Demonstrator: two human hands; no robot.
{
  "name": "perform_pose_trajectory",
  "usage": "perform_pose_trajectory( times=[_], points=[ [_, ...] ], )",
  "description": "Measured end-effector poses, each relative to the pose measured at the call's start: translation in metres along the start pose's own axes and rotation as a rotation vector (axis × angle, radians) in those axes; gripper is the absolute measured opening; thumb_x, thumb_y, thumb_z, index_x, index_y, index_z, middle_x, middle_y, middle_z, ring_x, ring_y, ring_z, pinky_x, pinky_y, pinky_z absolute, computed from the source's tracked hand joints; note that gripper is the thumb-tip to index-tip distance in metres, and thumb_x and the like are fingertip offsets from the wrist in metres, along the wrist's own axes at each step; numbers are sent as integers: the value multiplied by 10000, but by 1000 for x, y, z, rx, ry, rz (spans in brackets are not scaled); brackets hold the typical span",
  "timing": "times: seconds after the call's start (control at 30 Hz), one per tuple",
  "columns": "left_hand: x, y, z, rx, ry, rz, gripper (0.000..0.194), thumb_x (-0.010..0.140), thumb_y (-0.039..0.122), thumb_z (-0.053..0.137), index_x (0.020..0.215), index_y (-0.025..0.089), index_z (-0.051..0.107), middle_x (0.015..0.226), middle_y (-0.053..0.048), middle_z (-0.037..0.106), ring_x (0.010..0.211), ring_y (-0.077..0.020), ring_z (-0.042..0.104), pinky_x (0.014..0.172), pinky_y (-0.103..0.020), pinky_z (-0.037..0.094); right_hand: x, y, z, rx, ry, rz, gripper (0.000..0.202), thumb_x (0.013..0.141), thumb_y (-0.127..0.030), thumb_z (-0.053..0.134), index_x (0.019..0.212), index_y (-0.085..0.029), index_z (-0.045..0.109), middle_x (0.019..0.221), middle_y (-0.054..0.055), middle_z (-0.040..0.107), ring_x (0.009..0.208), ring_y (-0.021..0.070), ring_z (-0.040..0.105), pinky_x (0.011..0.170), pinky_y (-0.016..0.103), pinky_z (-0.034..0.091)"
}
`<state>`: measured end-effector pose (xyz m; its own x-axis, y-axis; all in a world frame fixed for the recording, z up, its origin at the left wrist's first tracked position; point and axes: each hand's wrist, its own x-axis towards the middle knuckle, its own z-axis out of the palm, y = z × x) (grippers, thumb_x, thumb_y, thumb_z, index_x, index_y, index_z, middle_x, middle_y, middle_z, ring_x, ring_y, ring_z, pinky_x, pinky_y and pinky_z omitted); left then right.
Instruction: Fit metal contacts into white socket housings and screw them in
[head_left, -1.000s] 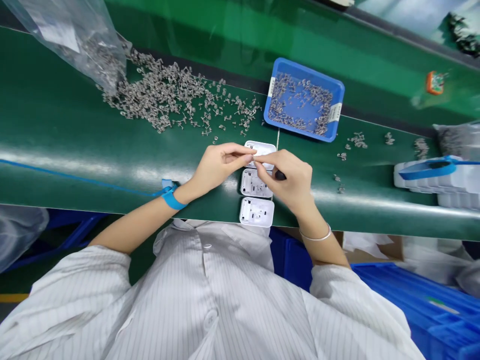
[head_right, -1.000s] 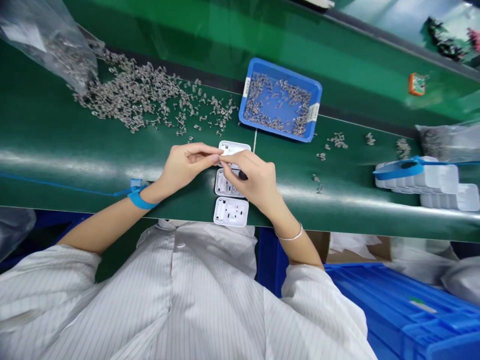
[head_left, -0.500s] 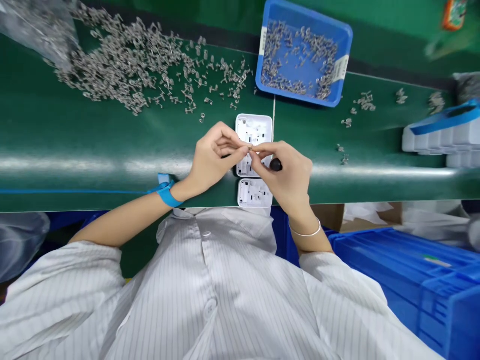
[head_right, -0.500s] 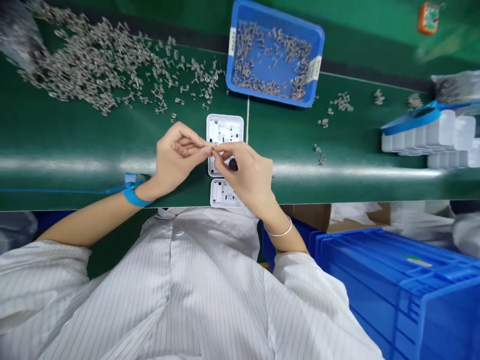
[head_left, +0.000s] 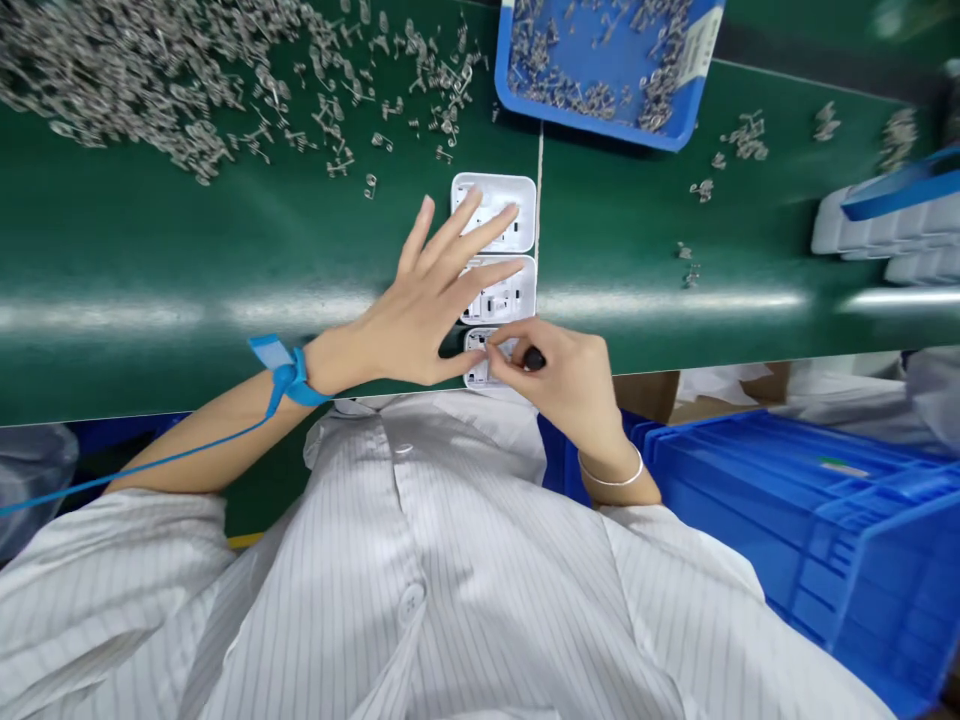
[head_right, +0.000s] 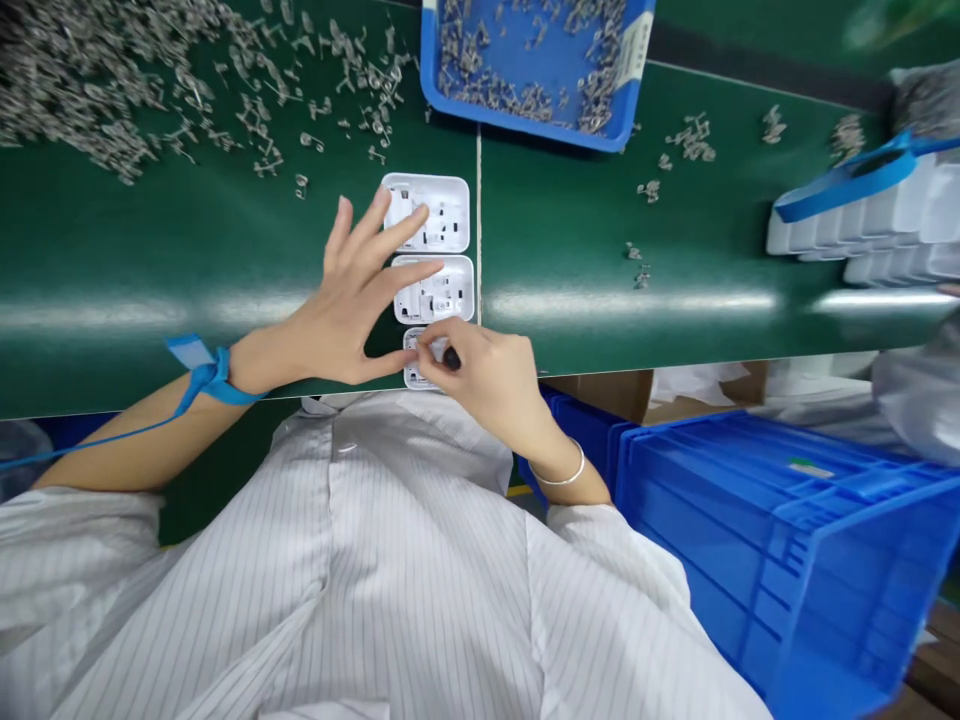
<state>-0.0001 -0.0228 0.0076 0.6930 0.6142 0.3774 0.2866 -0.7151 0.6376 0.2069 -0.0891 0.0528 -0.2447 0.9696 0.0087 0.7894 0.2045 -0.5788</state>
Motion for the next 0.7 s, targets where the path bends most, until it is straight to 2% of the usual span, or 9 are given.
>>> perform_pose_trajectory(
  times=[0.1,0.27,0.4,0.5,0.53,0.6,0.67,0.7],
  points=[
    [-2,-3,8,-3,-97,-46,648,926,418,684,1484,296,377,1680,-115,230,1583,-422,81,1221,-774,-32,0,4,11,-122,-74,11,65,899,-251,674,904,-201,716,710,-42,705,580,94,602,570,239,352],
    [-4,-6,10,-19,-130,-58,581,901,387,706,1409,292,440,1676,-108,234,1574,-434,123,1225,-777,12,5,3,14,-254,-148,33,126,945,-288,626,925,-201,715,777,-20,738,598,108,604,552,267,271],
    [-5,-7,8,-5,-135,-52,538,916,398,685,1392,282,463,1677,-97,238,1571,-440,128,1221,-781,28,1,-3,4,-370,-264,-80,193,999,-228,545,1083,-209,717,913,17,760,738,145,668,551,305,237],
    [-6,-8,8,16,-126,-51,510,954,432,634,1404,266,463,1680,-92,239,1572,-431,134,1229,-770,29,-4,-3,-1,-417,-324,-173,273,998,-170,529,1211,-210,694,970,19,759,755,149,676,523,320,225],
    [-7,-8,8,27,-119,-50,512,965,451,619,1413,260,459,1679,-91,241,1571,-431,134,1228,-772,32,-6,0,-3,-384,-298,-182,275,1007,-181,523,1221,-211,693,976,15,760,749,139,674,518,312,248],
    [-6,-8,8,49,-106,-49,542,978,498,604,1433,247,449,1676,-98,249,1567,-444,134,1217,-788,40,-8,6,-8,-239,-152,-169,256,1041,-247,500,1194,-214,701,969,7,763,730,107,664,538,275,337],
    [-6,-8,7,66,-86,-39,569,984,541,591,1442,234,451,1665,-111,271,1560,-462,145,1211,-796,46,-4,13,-16,-52,58,-145,284,1058,-377,485,1068,-212,716,888,3,754,668,86,637,582,247,416],
    [-5,-8,6,77,-60,-33,558,989,546,583,1435,230,465,1653,-113,298,1554,-459,173,1219,-786,58,1,16,-21,28,124,-140,378,1062,-467,441,958,-214,702,808,1,729,616,87,607,583,251,434]
  ],
)
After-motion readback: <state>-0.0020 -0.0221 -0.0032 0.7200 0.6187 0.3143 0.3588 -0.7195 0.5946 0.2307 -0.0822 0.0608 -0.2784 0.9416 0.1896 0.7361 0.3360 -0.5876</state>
